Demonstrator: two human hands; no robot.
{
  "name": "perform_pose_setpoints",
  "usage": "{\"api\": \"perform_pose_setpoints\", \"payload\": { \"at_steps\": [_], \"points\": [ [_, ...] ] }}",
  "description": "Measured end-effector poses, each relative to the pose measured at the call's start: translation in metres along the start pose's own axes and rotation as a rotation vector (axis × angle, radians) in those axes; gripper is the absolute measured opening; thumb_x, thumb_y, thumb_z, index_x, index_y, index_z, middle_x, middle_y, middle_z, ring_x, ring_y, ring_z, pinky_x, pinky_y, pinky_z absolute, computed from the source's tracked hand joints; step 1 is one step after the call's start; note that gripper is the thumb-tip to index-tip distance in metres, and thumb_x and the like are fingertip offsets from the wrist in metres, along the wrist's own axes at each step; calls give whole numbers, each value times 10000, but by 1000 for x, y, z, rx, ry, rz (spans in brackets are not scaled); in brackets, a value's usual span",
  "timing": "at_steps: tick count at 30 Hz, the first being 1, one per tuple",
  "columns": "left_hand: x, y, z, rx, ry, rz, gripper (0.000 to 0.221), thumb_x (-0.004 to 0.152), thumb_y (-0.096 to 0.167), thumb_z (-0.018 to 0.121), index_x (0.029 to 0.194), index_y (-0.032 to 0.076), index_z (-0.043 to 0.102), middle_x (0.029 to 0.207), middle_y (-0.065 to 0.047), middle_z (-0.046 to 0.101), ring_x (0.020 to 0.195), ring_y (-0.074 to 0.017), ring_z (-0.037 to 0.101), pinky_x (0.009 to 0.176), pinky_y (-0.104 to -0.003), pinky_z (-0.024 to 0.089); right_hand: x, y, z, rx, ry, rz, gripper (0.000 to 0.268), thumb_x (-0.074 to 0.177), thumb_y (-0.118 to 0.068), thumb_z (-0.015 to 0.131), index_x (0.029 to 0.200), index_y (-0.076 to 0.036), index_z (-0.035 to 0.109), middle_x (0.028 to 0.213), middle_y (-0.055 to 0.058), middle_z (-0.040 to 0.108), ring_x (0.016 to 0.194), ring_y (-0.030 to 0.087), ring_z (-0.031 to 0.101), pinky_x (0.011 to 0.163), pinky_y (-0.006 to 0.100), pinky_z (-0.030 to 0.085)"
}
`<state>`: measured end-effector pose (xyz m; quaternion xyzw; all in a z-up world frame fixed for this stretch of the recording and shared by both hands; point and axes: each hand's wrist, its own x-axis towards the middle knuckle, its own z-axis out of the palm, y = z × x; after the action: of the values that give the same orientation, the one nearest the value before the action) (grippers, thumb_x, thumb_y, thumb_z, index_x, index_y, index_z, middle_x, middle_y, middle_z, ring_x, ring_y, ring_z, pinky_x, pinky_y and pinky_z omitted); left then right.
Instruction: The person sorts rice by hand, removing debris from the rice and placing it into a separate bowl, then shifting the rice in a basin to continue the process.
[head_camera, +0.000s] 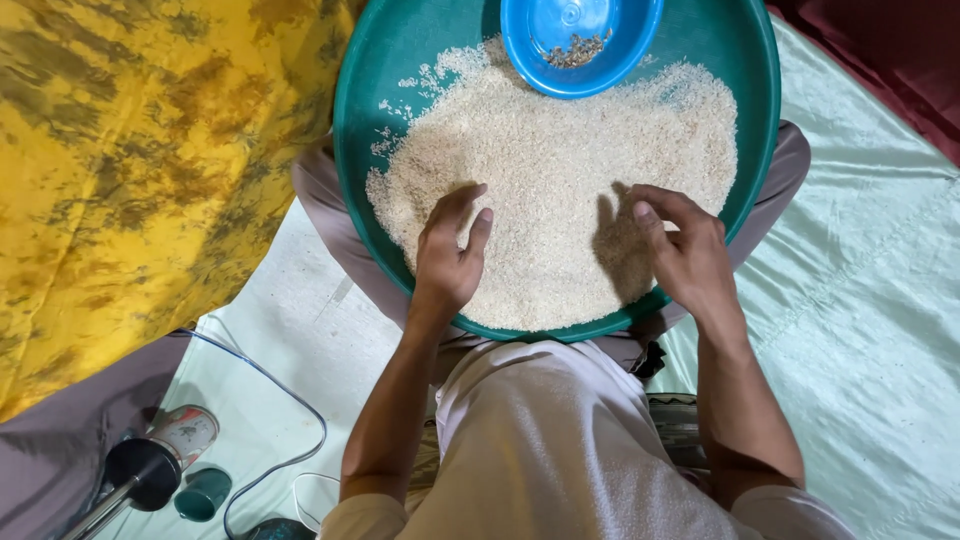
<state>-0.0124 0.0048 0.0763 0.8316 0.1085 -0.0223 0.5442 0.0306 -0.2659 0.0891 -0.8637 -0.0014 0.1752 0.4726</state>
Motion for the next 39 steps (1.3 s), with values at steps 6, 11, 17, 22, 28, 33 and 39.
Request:
{"api": "perform_pose_setpoints", "payload": {
  "at_steps": [6, 11, 17, 22, 28, 33, 39],
  "points": [
    [-15, -17, -3, -16, 58, -80, 530, 1054, 305, 589, 1456, -11, 450, 1403, -307, 458, 1218, -504, 598, 1025, -552, 553, -11, -9, -7, -227, 4, 101, 462, 1152, -242, 513, 1340, 171, 603, 1187, 388, 628, 1080, 520, 655, 758, 533, 617],
    [-14, -7, 4, -184, -13, -247, 694, 1054, 328, 580, 1578, 16, 249, 1552, -359, 245, 1342, -562, 461, 1131, -623, 430, -7, 4, 9, -124, 9, 110, 535, 1139, -337, 485, 1395, 123, 577, 1222, 378, 626, 1137, 534, 621, 848, 615, 570],
    [1, 2, 18, -232, -126, -393, 752, 1062, 378, 557, 1631, 90, 158, 1625, -352, 126, 1420, -505, 416, 1188, -623, 351, 5, 17, 24, 73, -40, 234, 539, 1140, -362, 395, 1485, 38, 504, 1352, 351, 575, 1308, 509, 518, 1022, 637, 457],
    [7, -7, 28, -208, -195, -471, 815, 1049, 459, 528, 1645, 105, 100, 1647, -349, 109, 1441, -488, 399, 1184, -648, 313, 27, 91, 60, 257, -90, 373, 667, 1107, -560, 380, 1571, -83, 421, 1525, 323, 439, 1395, 478, 453, 1087, 604, 423],
    [7, -10, 37, -219, -156, -474, 862, 1020, 472, 580, 1635, 78, 123, 1644, -360, 117, 1440, -522, 375, 1173, -680, 307, 18, 21, 51, 485, -28, 673, 865, 1027, -713, 456, 1650, -142, 271, 1636, 329, 229, 1197, 355, 586, 573, 376, 534],
    [11, -4, 37, -294, -163, -478, 890, 1013, 499, 576, 1629, 66, 102, 1567, -369, 325, 1446, -522, 374, 1163, -699, 301, 23, -56, 51, 599, -85, 885, 819, 869, -649, 439, 1573, -232, 466, 1195, 84, 717, 358, 17, 292, 286, 178, 174],
    [-9, -4, 30, -42, -46, -286, 779, 995, 450, 622, 1559, 9, 316, 1514, -364, 393, 1388, -546, 449, 1120, -678, 392, 22, -39, 51, 568, -80, 873, 843, 868, -655, 470, 1569, -190, 443, 1416, 102, 662, 342, 1, 361, 263, 146, 278]
  ]
}}
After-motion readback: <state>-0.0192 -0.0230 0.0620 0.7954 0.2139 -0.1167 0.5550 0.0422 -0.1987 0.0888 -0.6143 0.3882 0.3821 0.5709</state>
